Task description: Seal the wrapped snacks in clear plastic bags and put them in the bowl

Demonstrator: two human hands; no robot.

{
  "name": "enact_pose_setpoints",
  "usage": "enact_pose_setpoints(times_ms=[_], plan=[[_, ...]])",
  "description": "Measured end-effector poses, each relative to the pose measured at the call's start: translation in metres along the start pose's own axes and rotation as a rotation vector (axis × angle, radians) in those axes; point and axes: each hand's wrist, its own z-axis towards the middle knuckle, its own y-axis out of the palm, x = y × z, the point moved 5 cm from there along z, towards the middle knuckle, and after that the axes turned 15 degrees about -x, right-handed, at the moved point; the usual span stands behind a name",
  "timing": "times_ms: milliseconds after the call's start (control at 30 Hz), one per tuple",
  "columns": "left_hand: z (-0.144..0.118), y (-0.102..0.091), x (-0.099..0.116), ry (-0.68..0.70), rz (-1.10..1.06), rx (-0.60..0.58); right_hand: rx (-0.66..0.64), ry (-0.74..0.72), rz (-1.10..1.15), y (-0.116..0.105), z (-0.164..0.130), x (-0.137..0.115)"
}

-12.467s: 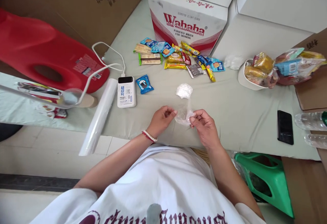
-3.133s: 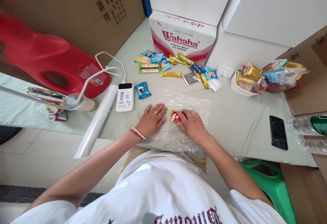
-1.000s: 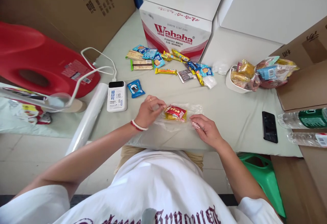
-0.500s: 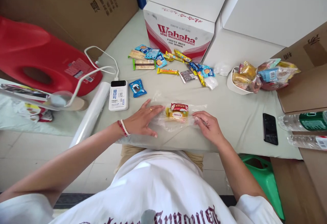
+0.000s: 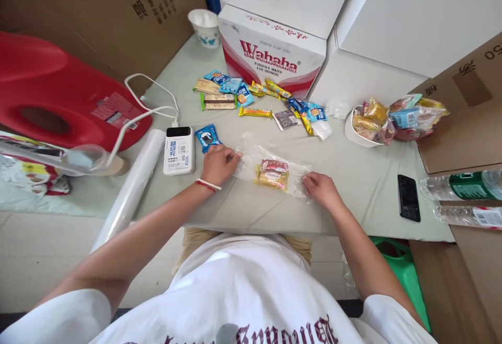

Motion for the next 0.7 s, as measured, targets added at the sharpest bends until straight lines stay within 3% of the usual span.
enact_pose_setpoints(times_ms=[100,167,267,333,400,500,567,700], plan=[[-0.002,-0.003,0.003,-0.104,0.016,0.092,0.255,-0.050,-0.367,-0.029,0.007,-0.020],[-0.009,-0.014,0.007,-0.107,0.015,0.215,0.301,-0.153,-0.450,-0.039,0.024,-0.040],[-0.029,-0.032,0.020,-0.015,0.070,0.398,0.140,-0.265,-0.500,-0.033,0.067,-0.067],[-0.044,-0.034,0.035,0.149,0.153,0.420,-0.025,-0.206,-0.506,-0.021,0.097,-0.078],[-0.053,-0.021,0.055,0.396,0.250,0.276,-0.159,-0.098,-0.496,-0.011,0.118,-0.084],[-0.054,0.014,0.079,0.659,0.341,-0.076,-0.237,-0.063,-0.465,-0.008,0.122,-0.097],[-0.047,0.030,0.086,0.665,0.361,-0.204,-0.218,-0.167,-0.469,-0.009,0.108,-0.110],[-0.039,0.040,0.087,0.608,0.338,-0.246,-0.198,-0.324,-0.549,0.007,0.061,-0.117]])
